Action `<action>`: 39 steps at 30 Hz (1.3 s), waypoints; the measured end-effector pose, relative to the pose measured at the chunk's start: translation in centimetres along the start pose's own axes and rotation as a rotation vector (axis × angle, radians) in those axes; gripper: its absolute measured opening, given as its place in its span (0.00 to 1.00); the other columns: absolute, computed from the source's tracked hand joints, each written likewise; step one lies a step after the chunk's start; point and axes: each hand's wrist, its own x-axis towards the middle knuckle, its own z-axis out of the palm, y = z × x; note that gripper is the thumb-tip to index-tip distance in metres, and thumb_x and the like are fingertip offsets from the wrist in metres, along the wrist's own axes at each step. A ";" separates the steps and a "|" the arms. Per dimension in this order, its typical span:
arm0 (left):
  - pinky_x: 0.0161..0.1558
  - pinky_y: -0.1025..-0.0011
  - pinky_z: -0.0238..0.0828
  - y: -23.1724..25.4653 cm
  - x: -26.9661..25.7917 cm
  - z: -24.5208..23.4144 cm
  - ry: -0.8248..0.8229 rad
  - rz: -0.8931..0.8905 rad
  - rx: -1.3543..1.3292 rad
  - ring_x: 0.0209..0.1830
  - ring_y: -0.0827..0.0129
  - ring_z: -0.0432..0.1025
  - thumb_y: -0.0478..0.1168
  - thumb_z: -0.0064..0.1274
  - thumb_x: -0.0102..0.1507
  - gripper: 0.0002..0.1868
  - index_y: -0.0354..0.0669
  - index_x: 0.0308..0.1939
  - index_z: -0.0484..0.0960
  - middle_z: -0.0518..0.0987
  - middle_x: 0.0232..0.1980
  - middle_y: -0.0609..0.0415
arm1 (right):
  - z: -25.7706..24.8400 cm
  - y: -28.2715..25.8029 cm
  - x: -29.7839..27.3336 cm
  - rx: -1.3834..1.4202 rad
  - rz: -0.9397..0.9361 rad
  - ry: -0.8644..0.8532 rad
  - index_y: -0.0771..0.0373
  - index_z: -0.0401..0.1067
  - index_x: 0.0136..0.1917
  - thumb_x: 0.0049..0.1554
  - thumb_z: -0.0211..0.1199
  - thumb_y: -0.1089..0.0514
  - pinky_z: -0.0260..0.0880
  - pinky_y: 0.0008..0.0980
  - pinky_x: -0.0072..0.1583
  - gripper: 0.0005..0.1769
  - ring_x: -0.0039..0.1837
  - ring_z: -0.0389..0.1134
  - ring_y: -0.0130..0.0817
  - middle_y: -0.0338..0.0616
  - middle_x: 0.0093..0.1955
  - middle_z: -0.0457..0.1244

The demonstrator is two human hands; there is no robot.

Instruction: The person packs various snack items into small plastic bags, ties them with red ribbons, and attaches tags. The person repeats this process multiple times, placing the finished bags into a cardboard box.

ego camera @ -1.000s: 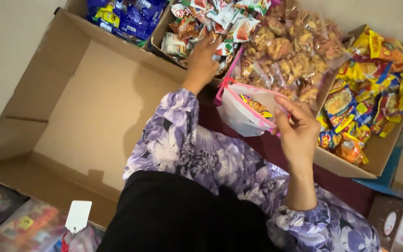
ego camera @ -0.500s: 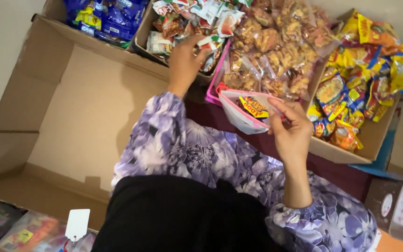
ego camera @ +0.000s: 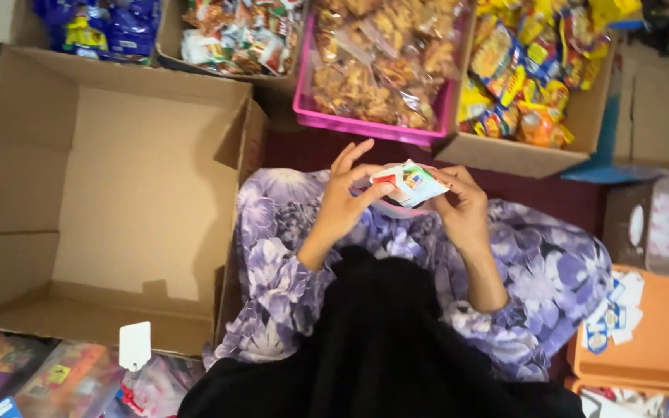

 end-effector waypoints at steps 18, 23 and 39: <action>0.54 0.63 0.74 -1.3 -1.4 7.7 -0.096 0.210 0.492 0.48 0.56 0.76 0.26 0.57 0.54 0.24 0.51 0.52 0.87 0.82 0.51 0.55 | -7.0 4.5 -7.1 -0.100 0.190 -0.003 0.60 0.81 0.55 0.56 0.76 0.61 0.71 0.28 0.45 0.14 0.45 0.68 0.38 0.47 0.46 0.66; 0.54 0.61 0.74 -0.4 -1.6 10.0 -0.096 0.224 0.432 0.50 0.53 0.75 0.24 0.52 0.54 0.28 0.46 0.57 0.84 0.80 0.57 0.52 | -8.1 0.5 -7.3 -0.417 0.041 0.059 0.60 0.81 0.53 0.54 0.77 0.61 0.69 0.44 0.53 0.13 0.52 0.67 0.52 0.49 0.51 0.64; 0.55 0.60 0.75 -1.8 -1.9 7.8 -0.115 0.168 0.510 0.50 0.50 0.76 0.24 0.51 0.54 0.37 0.48 0.69 0.75 0.75 0.62 0.47 | -0.1 5.7 -5.5 -0.880 -0.463 -0.123 0.51 0.71 0.49 0.63 0.56 0.58 0.69 0.31 0.49 0.04 0.47 0.67 0.36 0.36 0.43 0.60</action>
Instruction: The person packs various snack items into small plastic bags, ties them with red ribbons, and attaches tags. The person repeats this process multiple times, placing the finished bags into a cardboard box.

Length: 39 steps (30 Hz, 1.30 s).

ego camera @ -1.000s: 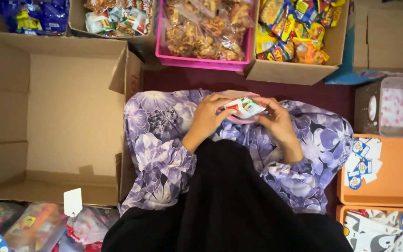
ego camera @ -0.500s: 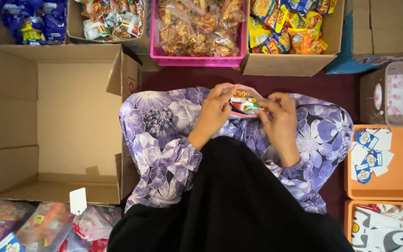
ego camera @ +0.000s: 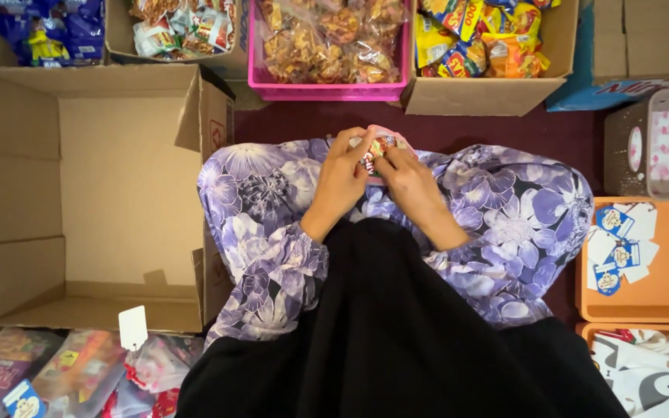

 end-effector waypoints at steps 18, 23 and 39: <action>0.46 0.65 0.69 -0.4 1.4 -1.7 -0.044 0.127 0.455 0.56 0.58 0.66 0.34 0.50 0.57 0.17 0.58 0.42 0.89 0.72 0.60 0.59 | -2.8 0.4 2.7 0.671 0.318 -0.002 0.54 0.80 0.47 0.51 0.69 0.69 0.69 0.44 0.60 0.13 0.59 0.69 0.49 0.41 0.52 0.69; 0.64 0.40 0.57 0.8 1.1 0.3 -0.007 0.108 0.520 0.74 0.46 0.58 0.41 0.53 0.54 0.08 0.53 0.33 0.88 0.72 0.68 0.50 | -1.1 2.5 -1.0 0.585 0.628 0.076 0.54 0.76 0.50 0.54 0.74 0.62 0.69 0.45 0.54 0.12 0.52 0.69 0.52 0.44 0.51 0.65; 0.48 0.55 0.74 -0.8 1.0 4.9 -0.164 0.001 0.487 0.67 0.51 0.61 0.39 0.68 0.50 0.20 0.57 0.46 0.88 0.66 0.68 0.54 | -8.6 3.7 -3.1 0.732 0.697 0.226 0.60 0.75 0.38 0.59 0.70 0.72 0.63 0.28 0.42 0.12 0.38 0.63 0.33 0.43 0.39 0.60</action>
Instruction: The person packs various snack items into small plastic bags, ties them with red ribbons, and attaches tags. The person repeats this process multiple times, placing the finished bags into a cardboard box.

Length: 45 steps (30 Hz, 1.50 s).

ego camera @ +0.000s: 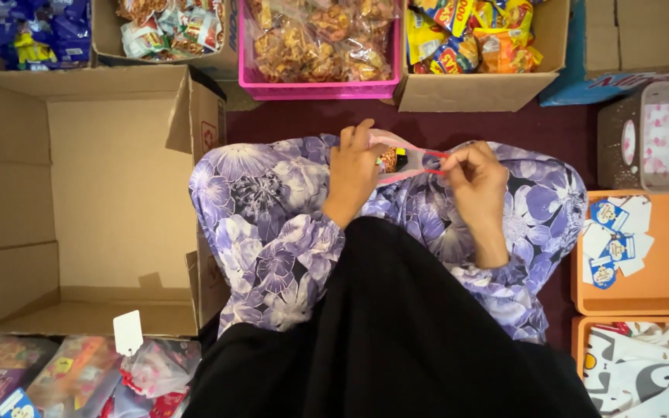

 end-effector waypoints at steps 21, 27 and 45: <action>0.46 0.53 0.79 -0.3 0.5 -2.9 0.060 -0.065 -0.295 0.45 0.46 0.77 0.31 0.48 0.61 0.20 0.51 0.56 0.80 0.74 0.46 0.53 | 8.0 0.5 4.5 -0.628 -0.512 -0.165 0.53 0.81 0.39 0.58 0.68 0.62 0.71 0.39 0.52 0.06 0.49 0.72 0.43 0.38 0.48 0.67; 0.46 0.51 0.80 -1.4 0.5 -3.5 -0.050 -0.053 -0.377 0.46 0.46 0.79 0.31 0.52 0.57 0.30 0.55 0.63 0.76 0.72 0.49 0.54 | 6.6 -7.8 3.6 -0.250 -0.487 -0.288 0.64 0.77 0.46 0.59 0.59 0.73 0.73 0.42 0.54 0.09 0.53 0.71 0.54 0.48 0.47 0.67; 0.50 0.46 0.78 -1.8 -0.3 -4.2 -0.118 -0.021 -0.333 0.48 0.42 0.78 0.29 0.50 0.58 0.33 0.51 0.69 0.74 0.72 0.51 0.52 | 12.0 -2.9 4.7 -0.690 -0.416 -0.157 0.60 0.78 0.42 0.51 0.65 0.62 0.74 0.47 0.44 0.04 0.43 0.74 0.55 0.50 0.37 0.70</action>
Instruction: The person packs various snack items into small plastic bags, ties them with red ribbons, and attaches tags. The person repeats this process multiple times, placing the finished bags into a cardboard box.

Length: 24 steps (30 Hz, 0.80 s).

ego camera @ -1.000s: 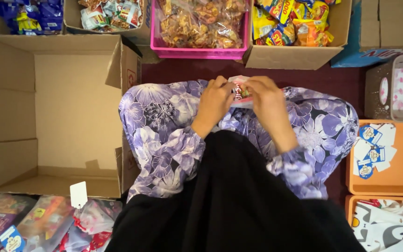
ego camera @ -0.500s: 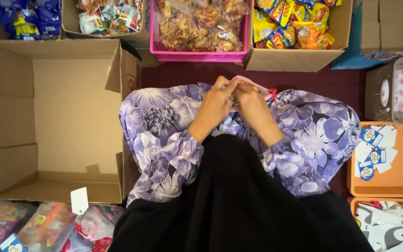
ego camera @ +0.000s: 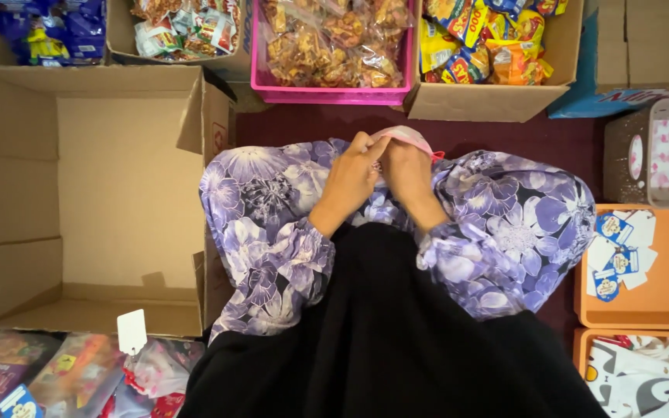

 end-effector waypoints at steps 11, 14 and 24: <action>0.52 0.51 0.77 1.7 -2.1 -5.6 0.170 0.125 -0.170 0.51 0.43 0.77 0.31 0.52 0.58 0.30 0.53 0.65 0.78 0.74 0.52 0.52 | -5.1 3.5 -2.5 0.175 -0.079 -0.009 0.53 0.82 0.48 0.57 0.73 0.54 0.63 0.49 0.58 0.05 0.58 0.63 0.55 0.47 0.56 0.63; 0.53 0.51 0.77 2.0 -4.0 -10.3 0.247 0.121 -0.165 0.50 0.42 0.77 0.30 0.50 0.58 0.29 0.51 0.64 0.79 0.75 0.50 0.50 | -5.4 1.9 -0.2 0.281 -0.019 -0.077 0.52 0.83 0.50 0.58 0.72 0.58 0.67 0.45 0.47 0.06 0.42 0.68 0.52 0.48 0.39 0.65; 0.42 0.72 0.65 -6.3 -7.8 -25.4 0.485 0.099 -0.172 0.45 0.72 0.68 0.34 0.44 0.70 0.27 0.71 0.69 0.71 0.74 0.56 0.57 | -7.6 -13.5 13.7 0.435 -0.174 -0.047 0.72 0.80 0.62 0.64 0.64 0.71 0.66 0.35 0.56 0.14 0.53 0.68 0.41 0.52 0.52 0.67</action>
